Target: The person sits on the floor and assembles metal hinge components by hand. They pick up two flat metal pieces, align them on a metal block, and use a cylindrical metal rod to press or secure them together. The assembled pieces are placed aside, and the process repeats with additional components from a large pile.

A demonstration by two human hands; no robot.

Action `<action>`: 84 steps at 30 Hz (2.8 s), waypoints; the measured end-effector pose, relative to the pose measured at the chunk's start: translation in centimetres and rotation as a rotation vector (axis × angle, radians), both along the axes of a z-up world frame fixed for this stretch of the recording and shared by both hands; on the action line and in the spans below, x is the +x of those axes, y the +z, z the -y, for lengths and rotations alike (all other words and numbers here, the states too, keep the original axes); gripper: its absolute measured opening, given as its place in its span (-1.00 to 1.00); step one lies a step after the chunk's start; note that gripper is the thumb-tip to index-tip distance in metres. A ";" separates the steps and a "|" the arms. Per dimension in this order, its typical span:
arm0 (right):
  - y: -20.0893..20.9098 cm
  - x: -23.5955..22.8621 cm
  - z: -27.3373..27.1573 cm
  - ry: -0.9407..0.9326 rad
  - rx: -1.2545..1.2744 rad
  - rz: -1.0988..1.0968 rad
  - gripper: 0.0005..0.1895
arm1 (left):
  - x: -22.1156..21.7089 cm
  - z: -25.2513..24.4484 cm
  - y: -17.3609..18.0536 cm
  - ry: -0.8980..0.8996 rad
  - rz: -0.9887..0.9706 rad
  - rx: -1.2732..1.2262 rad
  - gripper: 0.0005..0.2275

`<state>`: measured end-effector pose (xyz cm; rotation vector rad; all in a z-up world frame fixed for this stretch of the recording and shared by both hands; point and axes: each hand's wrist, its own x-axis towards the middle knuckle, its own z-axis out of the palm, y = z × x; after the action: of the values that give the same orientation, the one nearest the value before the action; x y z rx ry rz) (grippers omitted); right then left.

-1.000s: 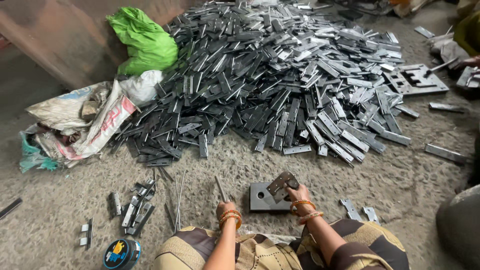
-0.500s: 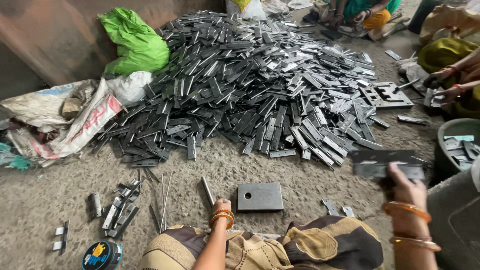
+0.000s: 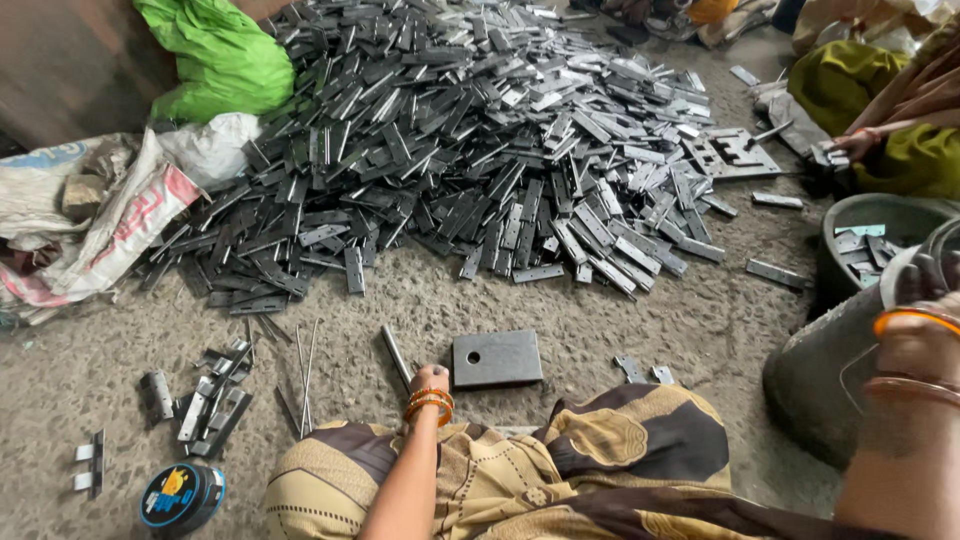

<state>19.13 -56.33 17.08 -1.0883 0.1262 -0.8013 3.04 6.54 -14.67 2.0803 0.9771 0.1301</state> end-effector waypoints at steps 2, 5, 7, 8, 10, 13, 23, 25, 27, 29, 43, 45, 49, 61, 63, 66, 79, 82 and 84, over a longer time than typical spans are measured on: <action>-1.9 0.5 -2.8 0.079 0.030 -0.014 -0.74 | -0.1 -0.1 -0.6 -0.009 0.015 -0.010 -0.81; -6.3 -0.1 -8.4 0.258 0.098 -0.059 -0.72 | -0.5 -0.6 -1.6 -0.014 -0.029 -0.099 -0.79; -9.1 -0.3 -13.0 0.438 0.185 -0.134 -0.64 | -0.5 -0.8 -2.2 -0.041 0.014 -0.141 -0.79; -10.4 -0.2 -15.2 0.451 0.173 -0.228 -0.63 | -0.6 -0.9 -2.5 -0.053 0.038 -0.163 -0.79; -13.3 -0.3 -19.9 0.528 0.198 -0.294 -0.65 | -0.9 -1.2 -3.1 -0.096 0.100 -0.161 -0.80; -18.0 0.2 -25.1 0.634 0.208 -0.436 -0.66 | -1.2 -1.3 -3.8 -0.129 0.122 -0.173 -0.80; -35.1 2.9 -33.0 0.698 0.187 -0.680 -0.65 | 1.6 -0.1 -5.6 -0.191 0.059 -0.190 -0.82; -36.9 3.2 -34.5 0.731 0.088 -0.711 -0.62 | 3.9 0.1 -5.9 -0.185 0.054 -0.196 -0.82; -37.6 3.3 -35.9 0.783 0.025 -0.716 -0.59 | 7.1 0.1 -6.2 -0.227 0.042 -0.089 -0.81; -37.1 3.3 -37.0 0.853 -0.004 -0.694 -0.57 | 11.1 -0.1 -6.5 -0.315 0.025 0.130 -0.80; -31.5 -0.3 -38.1 0.921 -0.179 -0.871 -0.55 | 31.8 3.3 -2.2 0.007 -0.144 0.366 -0.64; -31.2 -0.2 -38.5 0.926 -0.201 -0.877 -0.54 | 32.3 3.1 -1.8 0.042 -0.193 0.347 -0.58; -31.0 -0.3 -38.3 0.912 -0.246 -0.893 -0.54 | 33.4 0.9 -3.9 0.012 -0.077 0.293 -0.57; -31.7 -0.7 -39.8 0.935 -0.441 -0.904 -0.55 | 17.1 -4.4 -6.2 0.023 0.000 -0.802 -0.78; -31.7 -0.6 -40.0 0.958 -0.546 -0.914 -0.56 | 15.7 -4.4 -1.4 -0.004 0.157 -0.771 -0.81; -32.1 -1.2 -40.3 1.013 -0.661 -0.925 -0.57 | 14.4 -3.8 7.9 -0.152 0.555 -0.439 -0.84; -35.9 -2.9 -41.5 1.160 -0.874 -0.945 -0.49 | 3.9 5.6 3.3 -0.402 -0.214 0.308 -0.80; -37.3 -2.6 -41.7 1.174 -0.935 -0.947 -0.39 | 2.7 6.2 -1.2 -0.451 -0.153 0.276 -0.78; -38.6 -3.4 -41.5 1.158 -1.007 -0.947 -0.30 | 1.7 7.4 -2.3 -0.468 -0.031 0.253 -0.75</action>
<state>15.72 -14.80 -21.52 -2.0889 -0.1479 0.8596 4.76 -0.87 -16.97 2.4933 0.4863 -0.0232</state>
